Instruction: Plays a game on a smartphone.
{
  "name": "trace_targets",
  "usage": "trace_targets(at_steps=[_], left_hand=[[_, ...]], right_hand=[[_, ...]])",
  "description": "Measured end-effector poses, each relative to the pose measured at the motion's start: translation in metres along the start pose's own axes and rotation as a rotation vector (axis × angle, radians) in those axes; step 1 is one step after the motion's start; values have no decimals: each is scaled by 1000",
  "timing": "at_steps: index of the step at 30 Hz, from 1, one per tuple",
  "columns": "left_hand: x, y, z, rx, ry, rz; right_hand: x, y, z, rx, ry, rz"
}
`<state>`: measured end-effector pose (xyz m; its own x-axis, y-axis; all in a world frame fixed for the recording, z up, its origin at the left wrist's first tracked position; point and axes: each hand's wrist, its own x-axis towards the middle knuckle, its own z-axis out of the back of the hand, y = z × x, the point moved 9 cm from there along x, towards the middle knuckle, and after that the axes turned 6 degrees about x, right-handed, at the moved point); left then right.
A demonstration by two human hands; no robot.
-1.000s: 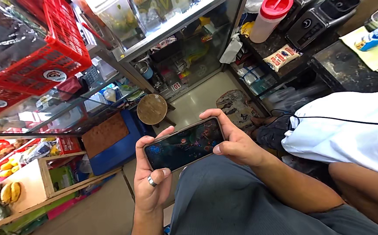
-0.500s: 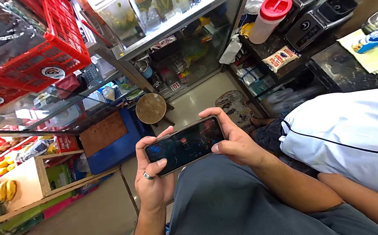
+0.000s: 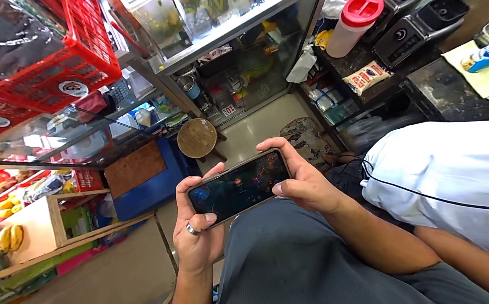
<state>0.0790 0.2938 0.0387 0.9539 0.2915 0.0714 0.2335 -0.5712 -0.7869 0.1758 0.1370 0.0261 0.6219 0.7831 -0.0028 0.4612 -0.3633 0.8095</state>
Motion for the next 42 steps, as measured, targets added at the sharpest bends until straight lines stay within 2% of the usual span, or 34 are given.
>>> trace_targets(at_steps=[9, 15, 28, 42], left_hand=[[-6, -2, 2, 152, -30, -23], [-5, -4, 4, 55, 19, -7], [-8, -8, 6, 17, 44, -18], [-10, -11, 12, -6, 70, 7]], right_hand=[[2, -4, -1, -8, -17, 2], [-1, -5, -8, 95, 95, -29], [1, -5, -13, 19, 96, -2], [6, -12, -18, 71, 138, -21]])
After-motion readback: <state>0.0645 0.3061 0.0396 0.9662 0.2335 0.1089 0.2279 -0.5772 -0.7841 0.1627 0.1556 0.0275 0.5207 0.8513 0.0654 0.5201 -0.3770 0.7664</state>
